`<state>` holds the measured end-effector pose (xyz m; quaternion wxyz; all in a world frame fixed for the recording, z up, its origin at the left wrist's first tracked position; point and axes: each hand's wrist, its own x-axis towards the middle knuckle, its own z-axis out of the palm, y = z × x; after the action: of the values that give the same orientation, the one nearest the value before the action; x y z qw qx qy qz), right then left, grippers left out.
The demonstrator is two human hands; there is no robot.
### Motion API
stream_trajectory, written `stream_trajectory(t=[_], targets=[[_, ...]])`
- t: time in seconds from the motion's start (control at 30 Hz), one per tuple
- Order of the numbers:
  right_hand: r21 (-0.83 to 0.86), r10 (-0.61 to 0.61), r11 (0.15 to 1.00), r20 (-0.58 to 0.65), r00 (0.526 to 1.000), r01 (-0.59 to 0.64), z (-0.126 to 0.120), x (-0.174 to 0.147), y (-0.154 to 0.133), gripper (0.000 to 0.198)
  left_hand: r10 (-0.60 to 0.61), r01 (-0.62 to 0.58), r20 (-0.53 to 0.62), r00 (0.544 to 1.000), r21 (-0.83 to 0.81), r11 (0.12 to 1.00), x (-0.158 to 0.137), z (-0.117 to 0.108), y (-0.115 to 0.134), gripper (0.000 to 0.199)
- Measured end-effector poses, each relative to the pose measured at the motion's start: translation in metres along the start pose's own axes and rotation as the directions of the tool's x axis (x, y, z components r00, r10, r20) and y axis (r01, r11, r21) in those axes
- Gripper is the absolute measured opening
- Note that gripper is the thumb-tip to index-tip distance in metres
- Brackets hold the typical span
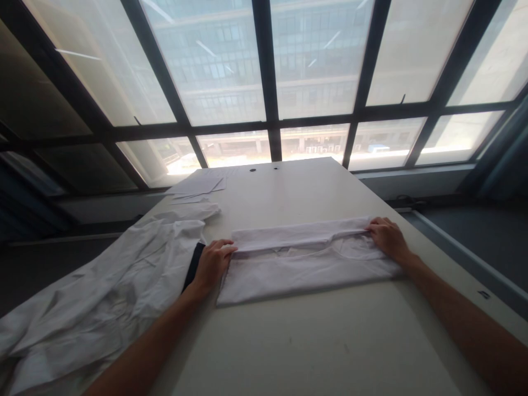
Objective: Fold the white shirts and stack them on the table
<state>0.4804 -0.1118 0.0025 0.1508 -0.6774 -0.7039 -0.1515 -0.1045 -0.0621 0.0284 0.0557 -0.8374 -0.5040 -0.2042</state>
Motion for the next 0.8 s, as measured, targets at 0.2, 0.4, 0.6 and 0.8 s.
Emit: stream_trajectory(t=[0.2,0.4,0.6,0.8], targets=[[-0.027,0.027,0.999,-0.003,1.0,-0.027,-0.001,-0.001,0.003,0.029,0.026,-0.026,0.023,0.999,-0.005,1.0,-0.003,-0.001,0.003,0.033],[0.024,0.09,0.996,0.023,0.996,-0.09,0.008,-0.003,0.007,0.033,0.029,-0.028,0.024,0.999,-0.021,0.999,-0.003,-0.001,0.0,0.046],[0.175,0.216,0.967,-0.193,0.957,-0.182,0.009,0.013,-0.01,0.037,-0.02,0.003,-0.115,0.993,-0.146,0.989,0.019,-0.003,0.024,0.049],[0.397,0.231,0.892,0.008,0.973,-0.215,0.009,0.053,-0.121,0.046,0.134,-0.1,0.182,0.974,-0.182,0.978,0.072,0.03,0.124,0.05]])
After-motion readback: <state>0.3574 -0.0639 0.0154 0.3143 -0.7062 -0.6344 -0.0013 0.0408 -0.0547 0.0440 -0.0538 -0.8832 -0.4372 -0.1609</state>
